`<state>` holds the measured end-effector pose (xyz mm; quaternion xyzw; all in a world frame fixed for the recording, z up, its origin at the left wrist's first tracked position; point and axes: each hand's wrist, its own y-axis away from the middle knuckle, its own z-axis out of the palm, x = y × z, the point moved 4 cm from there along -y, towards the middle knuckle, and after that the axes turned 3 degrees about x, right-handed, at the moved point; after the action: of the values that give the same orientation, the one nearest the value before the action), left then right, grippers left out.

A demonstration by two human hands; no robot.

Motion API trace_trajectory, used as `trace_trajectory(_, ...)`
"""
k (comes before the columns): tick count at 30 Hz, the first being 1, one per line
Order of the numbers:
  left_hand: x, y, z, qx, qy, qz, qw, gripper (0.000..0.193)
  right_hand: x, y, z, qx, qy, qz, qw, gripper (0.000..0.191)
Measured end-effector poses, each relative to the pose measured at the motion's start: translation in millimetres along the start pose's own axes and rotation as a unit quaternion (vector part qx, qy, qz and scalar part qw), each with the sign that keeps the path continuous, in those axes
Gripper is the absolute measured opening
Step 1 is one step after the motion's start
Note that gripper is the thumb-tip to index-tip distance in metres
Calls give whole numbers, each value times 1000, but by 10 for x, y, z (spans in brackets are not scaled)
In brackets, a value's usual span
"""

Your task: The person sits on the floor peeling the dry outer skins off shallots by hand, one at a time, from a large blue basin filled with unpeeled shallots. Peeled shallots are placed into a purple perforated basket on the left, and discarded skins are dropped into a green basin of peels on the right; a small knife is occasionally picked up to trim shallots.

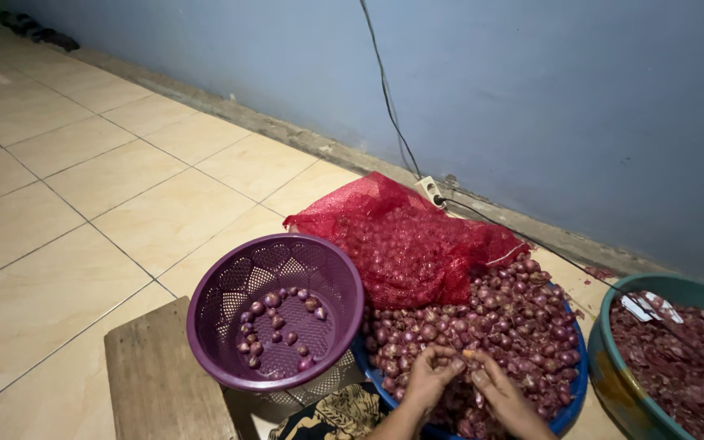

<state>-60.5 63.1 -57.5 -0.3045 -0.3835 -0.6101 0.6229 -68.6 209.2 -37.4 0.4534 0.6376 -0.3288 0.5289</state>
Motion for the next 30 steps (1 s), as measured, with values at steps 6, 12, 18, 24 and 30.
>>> trace_trajectory(6,-93,-22,-52,39,4,-4,999,30,-81,50,31,81,49,-53,994,47)
trace_trajectory(12,-187,-60,-100,14,5,-8,1000,26,-113,160,19,106,207,-54,971,47)
trace_trajectory(18,-147,-66,-58,-11,37,-1,999,22,-128,197,-9,98,247,1,964,47)
trace_trajectory(24,-203,-78,-100,2,16,-8,1000,21,-107,198,10,110,223,-24,968,43)
trace_trajectory(30,-247,-99,-105,-2,7,17,1000,19,-166,154,62,124,180,-23,976,36)
